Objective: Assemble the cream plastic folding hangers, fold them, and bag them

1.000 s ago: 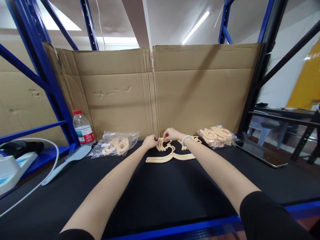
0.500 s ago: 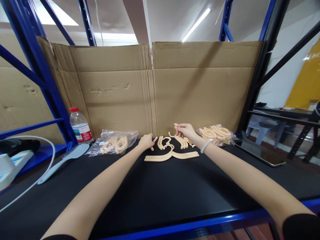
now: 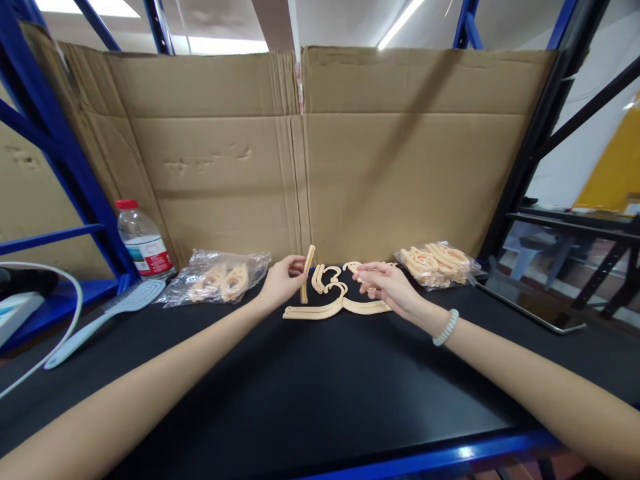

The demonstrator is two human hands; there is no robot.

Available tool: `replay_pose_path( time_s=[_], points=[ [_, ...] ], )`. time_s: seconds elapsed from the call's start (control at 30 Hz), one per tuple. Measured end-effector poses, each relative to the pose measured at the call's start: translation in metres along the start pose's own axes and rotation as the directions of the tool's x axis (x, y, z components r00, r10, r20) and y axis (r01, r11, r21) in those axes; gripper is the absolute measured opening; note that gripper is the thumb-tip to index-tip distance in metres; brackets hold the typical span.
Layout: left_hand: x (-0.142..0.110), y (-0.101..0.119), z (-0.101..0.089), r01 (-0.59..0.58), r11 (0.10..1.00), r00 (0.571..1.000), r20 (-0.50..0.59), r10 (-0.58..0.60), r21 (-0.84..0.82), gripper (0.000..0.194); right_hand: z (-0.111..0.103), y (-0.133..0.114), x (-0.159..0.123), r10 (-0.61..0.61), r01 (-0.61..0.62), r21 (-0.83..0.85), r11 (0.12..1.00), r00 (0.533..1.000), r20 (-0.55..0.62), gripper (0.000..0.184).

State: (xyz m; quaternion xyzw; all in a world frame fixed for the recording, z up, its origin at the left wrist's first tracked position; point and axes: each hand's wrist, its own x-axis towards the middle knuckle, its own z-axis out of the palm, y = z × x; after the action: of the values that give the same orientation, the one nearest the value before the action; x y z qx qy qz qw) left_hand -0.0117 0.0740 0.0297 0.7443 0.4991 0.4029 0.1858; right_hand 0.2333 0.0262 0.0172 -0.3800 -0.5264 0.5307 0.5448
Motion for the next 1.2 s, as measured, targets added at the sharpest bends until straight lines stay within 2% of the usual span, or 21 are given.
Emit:
replay_pose_path(
  time_s=[0.17,0.23,0.27,0.33,0.4,0.47,0.53,0.67,0.9,1.2],
  points=[
    [-0.051,0.021,0.019,-0.073,0.966,0.996,0.031,0.083,-0.248,0.016,0.012,0.01,-0.015,-0.048,0.046,0.046,0.998,0.997,0.055,0.041],
    [-0.066,0.025,0.024,-0.04,0.896,0.997,0.044,0.067,-0.442,0.016,0.013,0.015,-0.02,-0.044,0.039,0.077,0.996,0.997,0.067,0.043],
    [-0.071,0.025,0.026,-0.019,0.876,0.995,0.077,0.064,-0.482,0.016,0.012,0.017,-0.021,-0.042,0.036,0.091,0.995,0.997,0.071,0.043],
    [-0.076,0.026,0.026,-0.016,0.841,0.995,0.072,0.065,-0.541,0.015,0.011,0.02,-0.023,-0.051,0.042,0.106,0.994,0.995,0.086,0.041],
    [-0.077,0.025,0.026,-0.028,0.822,0.995,0.059,0.076,-0.568,0.013,0.009,0.022,-0.024,-0.067,0.057,0.091,0.994,0.992,0.111,0.031],
    [-0.077,0.024,0.025,-0.054,0.813,0.995,0.034,0.091,-0.58,0.011,0.008,0.024,-0.024,-0.07,0.061,0.071,0.996,0.988,0.138,0.018],
    [-0.077,0.023,0.025,-0.082,0.814,0.995,0.004,0.104,-0.576,0.01,0.007,0.024,-0.025,-0.046,0.037,0.059,0.998,0.987,0.156,0.014],
    [-0.079,0.025,0.024,-0.095,0.837,0.994,-0.009,0.107,-0.54,0.009,0.009,0.021,-0.029,0.039,-0.053,0.07,0.996,0.98,0.194,0.013],
    [-0.082,0.027,0.023,-0.142,0.868,0.989,-0.031,0.144,-0.476,0.007,0.012,0.018,-0.035,0.133,-0.186,0.138,0.973,0.937,0.324,0.018],
    [-0.083,0.028,0.023,-0.193,0.892,0.98,-0.028,0.199,-0.409,0.006,0.013,0.017,-0.035,0.199,-0.238,0.109,0.965,0.938,0.283,0.022]
  ],
)
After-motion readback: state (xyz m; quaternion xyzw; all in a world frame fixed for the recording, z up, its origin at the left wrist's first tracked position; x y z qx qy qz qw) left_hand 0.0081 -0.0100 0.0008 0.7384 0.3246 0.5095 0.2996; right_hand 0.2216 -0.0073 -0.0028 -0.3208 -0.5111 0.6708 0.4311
